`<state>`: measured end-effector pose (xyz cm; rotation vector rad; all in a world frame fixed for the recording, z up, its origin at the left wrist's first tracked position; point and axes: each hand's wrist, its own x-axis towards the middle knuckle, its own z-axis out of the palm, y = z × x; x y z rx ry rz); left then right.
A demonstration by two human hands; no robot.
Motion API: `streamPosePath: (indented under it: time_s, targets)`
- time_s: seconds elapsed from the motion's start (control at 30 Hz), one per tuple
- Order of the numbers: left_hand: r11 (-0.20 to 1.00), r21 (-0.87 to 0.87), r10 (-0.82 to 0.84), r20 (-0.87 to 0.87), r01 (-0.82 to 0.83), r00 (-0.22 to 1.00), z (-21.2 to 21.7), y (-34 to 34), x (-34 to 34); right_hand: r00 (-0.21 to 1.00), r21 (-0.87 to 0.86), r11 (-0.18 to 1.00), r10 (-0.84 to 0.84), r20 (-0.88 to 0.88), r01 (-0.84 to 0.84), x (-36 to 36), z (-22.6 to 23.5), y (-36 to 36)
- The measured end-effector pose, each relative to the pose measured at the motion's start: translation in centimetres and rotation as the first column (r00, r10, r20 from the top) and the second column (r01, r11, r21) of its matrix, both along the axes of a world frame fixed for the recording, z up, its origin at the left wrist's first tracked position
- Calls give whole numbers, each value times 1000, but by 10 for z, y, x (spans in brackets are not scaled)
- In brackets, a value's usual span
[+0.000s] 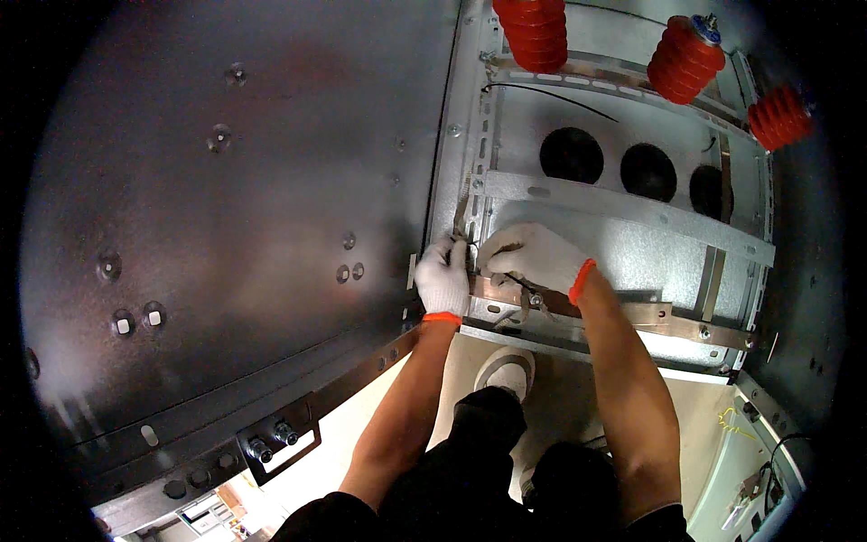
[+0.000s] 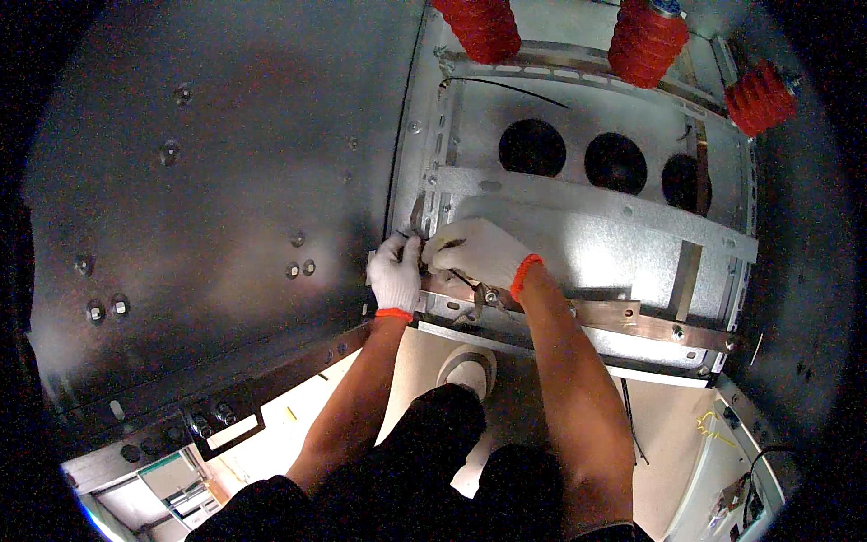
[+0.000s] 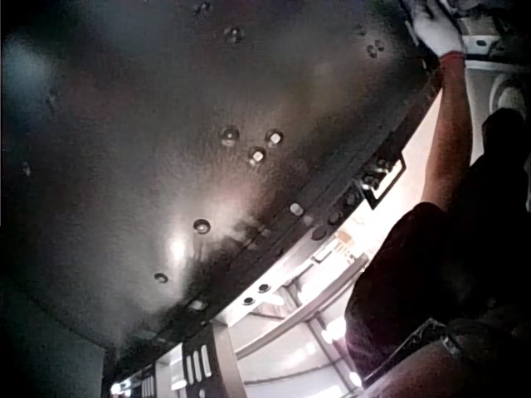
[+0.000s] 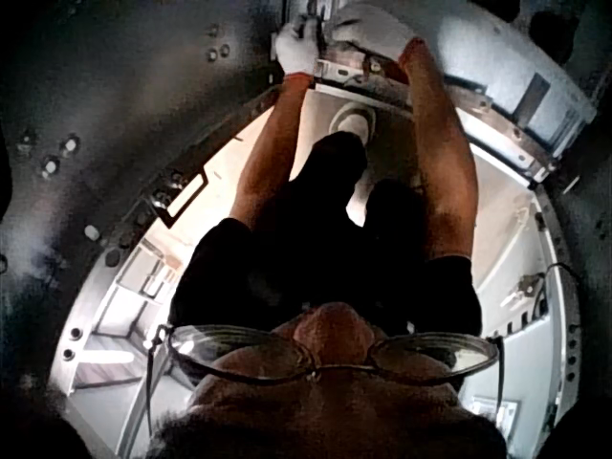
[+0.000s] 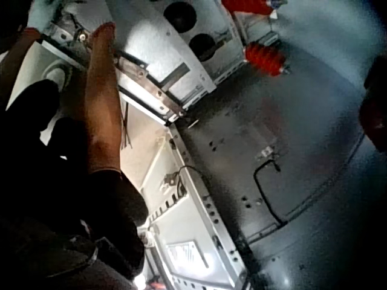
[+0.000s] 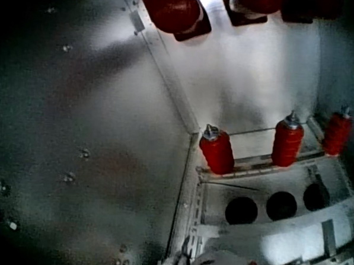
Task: The person walks through a factory floor, retrieves zip ties from a plastic bag, and secures wires inside an electrical cabinet using the zip ties. The person handles the zip ties and wires by hand while working inside the cabinet.
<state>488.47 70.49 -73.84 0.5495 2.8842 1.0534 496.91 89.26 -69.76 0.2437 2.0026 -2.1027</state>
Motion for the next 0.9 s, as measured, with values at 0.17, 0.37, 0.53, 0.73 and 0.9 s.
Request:
streamPosePath:
  time_s: [0.17,0.37,0.53,0.73,0.9]
  targets:
    - [872,432,-64,567,-230,821,9,8,6,967,-441,872,-120,226,212,8,-11,-8]
    - [633,633,-277,722,-445,634,11,7,4,916,-355,867,-235,325,349,12,-11,-3]
    - [572,613,-222,755,-544,617,6,9,-2,922,-46,966,-229,314,255,5,8,-2]
    - [396,626,-410,775,-672,481,-6,8,-5,971,128,991,-75,225,46,6,1,0]
    - [291,600,-498,760,-745,418,-5,7,-5,966,97,988,-141,218,123,14,-17,4]
